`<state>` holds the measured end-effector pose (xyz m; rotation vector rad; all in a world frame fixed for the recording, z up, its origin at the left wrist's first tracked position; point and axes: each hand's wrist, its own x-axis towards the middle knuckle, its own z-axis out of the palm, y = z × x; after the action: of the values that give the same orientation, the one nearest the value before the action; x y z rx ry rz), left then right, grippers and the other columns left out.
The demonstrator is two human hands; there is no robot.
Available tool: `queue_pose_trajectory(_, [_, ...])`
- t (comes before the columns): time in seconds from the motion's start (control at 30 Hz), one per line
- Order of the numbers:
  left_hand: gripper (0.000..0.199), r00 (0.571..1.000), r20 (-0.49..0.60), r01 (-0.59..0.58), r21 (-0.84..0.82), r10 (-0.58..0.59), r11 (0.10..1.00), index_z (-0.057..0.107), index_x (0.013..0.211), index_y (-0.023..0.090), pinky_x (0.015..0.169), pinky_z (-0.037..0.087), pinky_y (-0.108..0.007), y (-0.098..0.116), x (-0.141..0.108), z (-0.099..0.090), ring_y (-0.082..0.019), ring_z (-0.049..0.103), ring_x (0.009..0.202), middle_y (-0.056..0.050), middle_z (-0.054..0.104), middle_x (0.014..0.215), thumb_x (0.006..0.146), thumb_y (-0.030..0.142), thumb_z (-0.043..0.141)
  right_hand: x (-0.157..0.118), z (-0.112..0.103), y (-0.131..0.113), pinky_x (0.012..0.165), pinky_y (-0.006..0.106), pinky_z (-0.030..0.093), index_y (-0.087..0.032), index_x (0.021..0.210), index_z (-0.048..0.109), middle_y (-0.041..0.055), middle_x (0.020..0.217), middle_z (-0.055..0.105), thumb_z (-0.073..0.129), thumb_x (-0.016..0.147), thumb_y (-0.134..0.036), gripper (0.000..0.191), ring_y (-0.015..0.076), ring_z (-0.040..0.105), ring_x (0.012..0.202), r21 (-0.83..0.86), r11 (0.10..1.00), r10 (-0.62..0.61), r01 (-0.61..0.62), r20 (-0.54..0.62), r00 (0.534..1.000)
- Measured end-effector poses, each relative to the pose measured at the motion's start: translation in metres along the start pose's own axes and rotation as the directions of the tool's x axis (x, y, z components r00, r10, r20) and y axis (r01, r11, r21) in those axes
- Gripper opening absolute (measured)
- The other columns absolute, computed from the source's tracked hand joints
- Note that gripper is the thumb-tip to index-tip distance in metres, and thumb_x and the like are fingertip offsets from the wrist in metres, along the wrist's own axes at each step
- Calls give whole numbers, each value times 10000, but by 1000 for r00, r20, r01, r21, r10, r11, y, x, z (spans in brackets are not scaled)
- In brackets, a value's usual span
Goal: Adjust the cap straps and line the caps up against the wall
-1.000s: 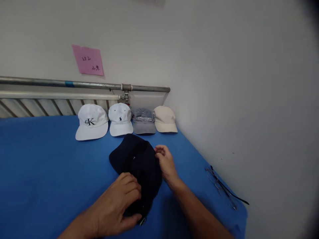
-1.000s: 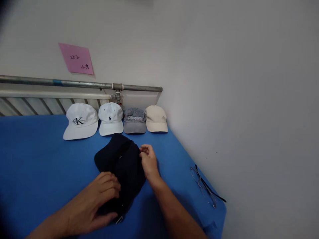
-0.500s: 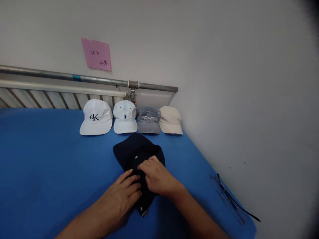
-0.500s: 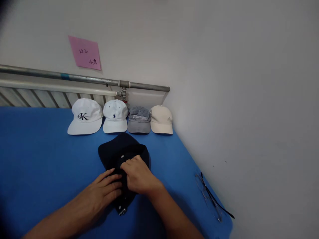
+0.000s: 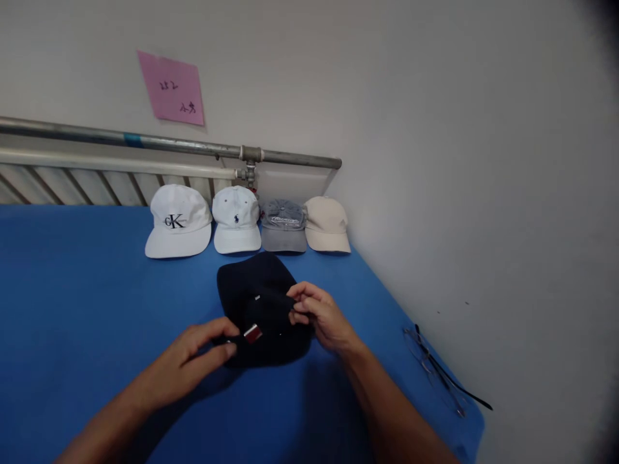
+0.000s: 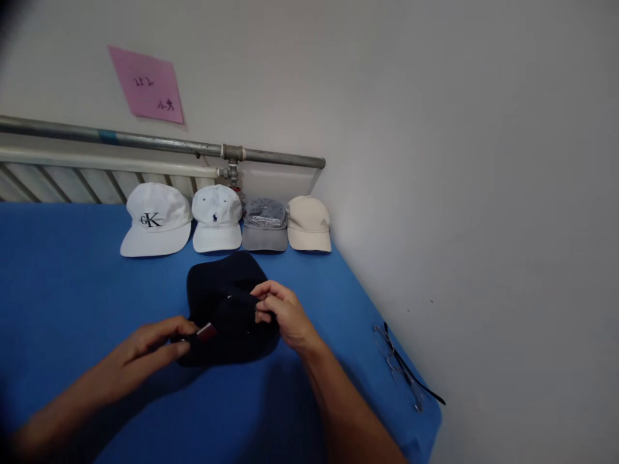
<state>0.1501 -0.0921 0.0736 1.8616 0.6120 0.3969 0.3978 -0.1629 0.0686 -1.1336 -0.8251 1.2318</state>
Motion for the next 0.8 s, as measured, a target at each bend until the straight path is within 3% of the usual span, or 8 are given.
queue_pose_trajectory(0.1, [245, 992, -21, 122, -132, -125, 984, 656, 802, 187, 599, 365, -239, -4, 4, -8, -144, 462, 649, -2, 537, 690, 851, 425, 626, -2, 8, 3, 530, 237, 351, -181, 771, 638, -88, 531, 478, 624, 652, -170, 120, 48, 380, 425, 92, 993, 71, -79, 90, 993])
queue_pose_trajectory(0.37, [256, 979, 39, 204, -254, -200, 946, 728, 849, 181, 632, 346, -239, -6, 8, -7, -143, 449, 681, -6, 537, 713, 806, 429, 681, -8, 13, 9, 531, 272, 434, -193, 867, 644, -45, 542, 564, 614, 716, -188, 155, 114, 524, 493, 248, 966, 14, -77, 246, 969])
queue_pose_trajectory(0.47, [231, 980, 60, 198, -297, -188, 934, 715, 811, 182, 638, 365, -242, -6, 7, -7, -149, 466, 685, -8, 548, 719, 803, 411, 685, -9, 12, 13, 486, 247, 402, -193, 864, 648, -45, 526, 567, 599, 699, -169, 174, 112, 517, 467, 202, 974, 44, -104, 284, 958])
queue_pose_trajectory(0.6, [219, 975, 83, 221, -318, -205, 922, 745, 904, 201, 644, 379, -231, -7, 6, -6, -142, 488, 693, -6, 592, 751, 827, 390, 665, -13, 21, 14, 483, 225, 345, -175, 838, 685, -69, 491, 505, 637, 716, -192, 132, 78, 444, 452, 52, 991, 103, -127, 331, 938])
queue_pose_trajectory(0.8, [242, 973, 80, 231, -334, -217, 914, 767, 919, 207, 688, 402, -239, -7, 7, -4, -155, 532, 753, -32, 646, 809, 795, 408, 719, -20, 38, 10, 512, 199, 300, -185, 775, 695, -71, 593, 558, 774, 675, -223, 133, 39, 422, 510, -126, 980, 187, -156, 296, 937])
